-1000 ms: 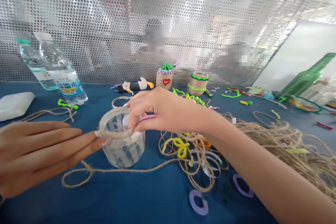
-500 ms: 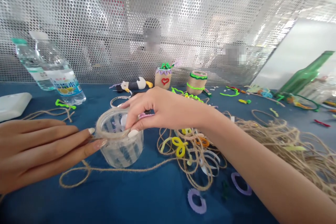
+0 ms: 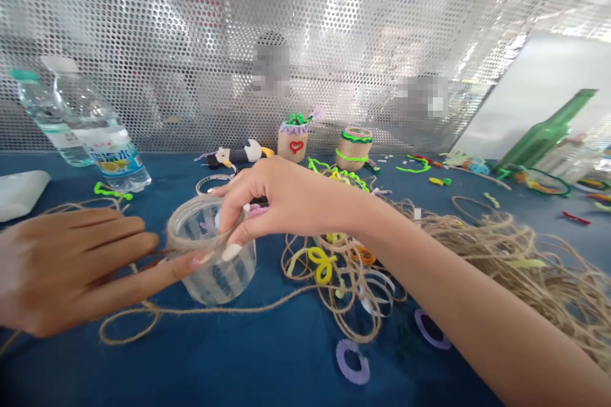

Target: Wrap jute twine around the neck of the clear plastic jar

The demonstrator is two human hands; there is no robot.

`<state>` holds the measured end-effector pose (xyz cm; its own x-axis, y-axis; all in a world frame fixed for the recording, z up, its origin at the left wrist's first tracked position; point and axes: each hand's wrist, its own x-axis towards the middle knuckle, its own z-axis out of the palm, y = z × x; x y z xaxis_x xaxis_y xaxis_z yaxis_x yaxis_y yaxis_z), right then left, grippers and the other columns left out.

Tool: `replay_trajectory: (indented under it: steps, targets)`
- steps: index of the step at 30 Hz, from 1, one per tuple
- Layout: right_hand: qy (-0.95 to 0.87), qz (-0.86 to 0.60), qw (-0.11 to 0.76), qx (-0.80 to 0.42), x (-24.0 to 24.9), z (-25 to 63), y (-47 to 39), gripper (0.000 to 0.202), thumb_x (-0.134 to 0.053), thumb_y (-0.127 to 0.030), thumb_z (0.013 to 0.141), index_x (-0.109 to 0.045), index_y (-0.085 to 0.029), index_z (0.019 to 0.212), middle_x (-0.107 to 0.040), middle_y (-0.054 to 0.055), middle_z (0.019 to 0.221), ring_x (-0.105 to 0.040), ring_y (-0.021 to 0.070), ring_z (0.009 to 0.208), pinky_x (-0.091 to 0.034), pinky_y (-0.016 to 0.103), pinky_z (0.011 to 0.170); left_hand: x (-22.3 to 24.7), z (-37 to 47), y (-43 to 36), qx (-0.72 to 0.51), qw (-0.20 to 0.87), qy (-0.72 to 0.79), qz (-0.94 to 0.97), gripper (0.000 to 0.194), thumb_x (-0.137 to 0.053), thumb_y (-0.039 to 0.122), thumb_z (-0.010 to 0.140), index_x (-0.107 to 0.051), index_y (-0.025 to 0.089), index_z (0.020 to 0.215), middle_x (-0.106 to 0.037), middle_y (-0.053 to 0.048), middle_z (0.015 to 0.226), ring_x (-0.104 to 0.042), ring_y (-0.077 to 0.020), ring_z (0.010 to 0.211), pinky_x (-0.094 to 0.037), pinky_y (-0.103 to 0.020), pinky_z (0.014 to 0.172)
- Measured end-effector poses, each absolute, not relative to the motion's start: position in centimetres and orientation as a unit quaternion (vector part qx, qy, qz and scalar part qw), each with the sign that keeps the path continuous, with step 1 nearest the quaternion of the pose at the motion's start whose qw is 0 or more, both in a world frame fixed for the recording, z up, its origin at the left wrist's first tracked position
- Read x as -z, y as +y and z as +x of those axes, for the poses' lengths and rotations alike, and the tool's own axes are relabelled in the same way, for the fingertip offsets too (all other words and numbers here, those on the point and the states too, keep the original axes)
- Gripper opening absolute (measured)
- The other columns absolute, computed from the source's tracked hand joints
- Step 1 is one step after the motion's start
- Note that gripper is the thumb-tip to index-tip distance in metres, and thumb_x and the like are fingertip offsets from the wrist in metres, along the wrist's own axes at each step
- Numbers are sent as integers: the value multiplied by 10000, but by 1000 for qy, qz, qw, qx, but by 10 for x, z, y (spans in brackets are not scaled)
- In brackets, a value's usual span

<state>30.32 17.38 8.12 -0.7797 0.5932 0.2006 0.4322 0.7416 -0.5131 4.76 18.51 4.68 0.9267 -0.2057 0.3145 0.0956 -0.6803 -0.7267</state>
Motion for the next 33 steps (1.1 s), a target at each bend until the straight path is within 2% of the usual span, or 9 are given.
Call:
replay_trajectory:
  steps: [5, 11, 19, 24, 27, 30, 33]
  targets:
    - [-910, -293, 175, -238, -82, 303, 173, 136, -608, -168, 845, -739, -202, 850, -725, -25, 898, -627, 134, 1040, -400, 292, 1021, -40, 47, 184, 192, 374, 0, -907, 381, -352, 233, 922, -491, 205, 1276, -579, 41, 611, -483, -136, 462, -344, -298, 396]
    - [-914, -301, 176, -207, -82, 300, 168, 108, -644, -121, 801, -729, -187, 811, -722, -33, 842, -649, 128, 940, -403, 285, 987, -37, 42, 187, 188, 379, -17, -906, 470, -405, 210, 882, -431, 246, 1351, -525, 53, 595, -419, -126, 477, -307, -285, 434]
    - [-902, -317, 162, -244, -86, 300, 165, 118, -623, -157, 828, -731, -190, 796, -715, -28, 806, -657, 124, 893, -427, 270, 949, -38, 42, 187, 188, 375, 5, -908, 438, -456, 229, 859, -512, 229, 1293, -479, 48, 573, -434, -125, 510, -315, -290, 441]
    - [-914, -308, 155, -214, -87, 298, 163, 150, -588, -119, 836, -706, -178, 764, -682, -40, 761, -640, 104, 824, -430, 264, 931, -39, 41, 191, 186, 349, 5, -919, 475, -470, 213, 834, -488, 228, 1309, -543, 45, 610, -435, -123, 499, -311, -282, 431]
    - [-927, -288, 131, -201, -90, 302, 165, 156, -567, -115, 848, -692, -180, 783, -670, -48, 761, -614, 88, 764, -429, 263, 919, -39, 39, 195, 223, 322, 53, -919, 393, -444, 186, 833, -550, 173, 1211, -634, 5, 734, -505, -136, 599, -372, -298, 465]
    - [-934, -274, 112, -202, -92, 309, 167, 150, -555, -143, 865, -692, -192, 826, -676, -38, 818, -622, 94, 822, -421, 253, 916, -37, 38, 195, 273, 308, 86, -907, 329, -366, 208, 858, -611, 145, 1068, -665, -28, 851, -547, -151, 726, -434, -319, 516]
    - [-936, -276, 105, -189, -91, 308, 165, 95, -598, -220, 857, -689, -193, 862, -679, -20, 863, -627, 120, 897, -422, 250, 896, -36, 39, 192, 283, 308, 79, -905, 333, -359, 205, 846, -637, 166, 1024, -672, -18, 850, -555, -149, 717, -446, -325, 505]
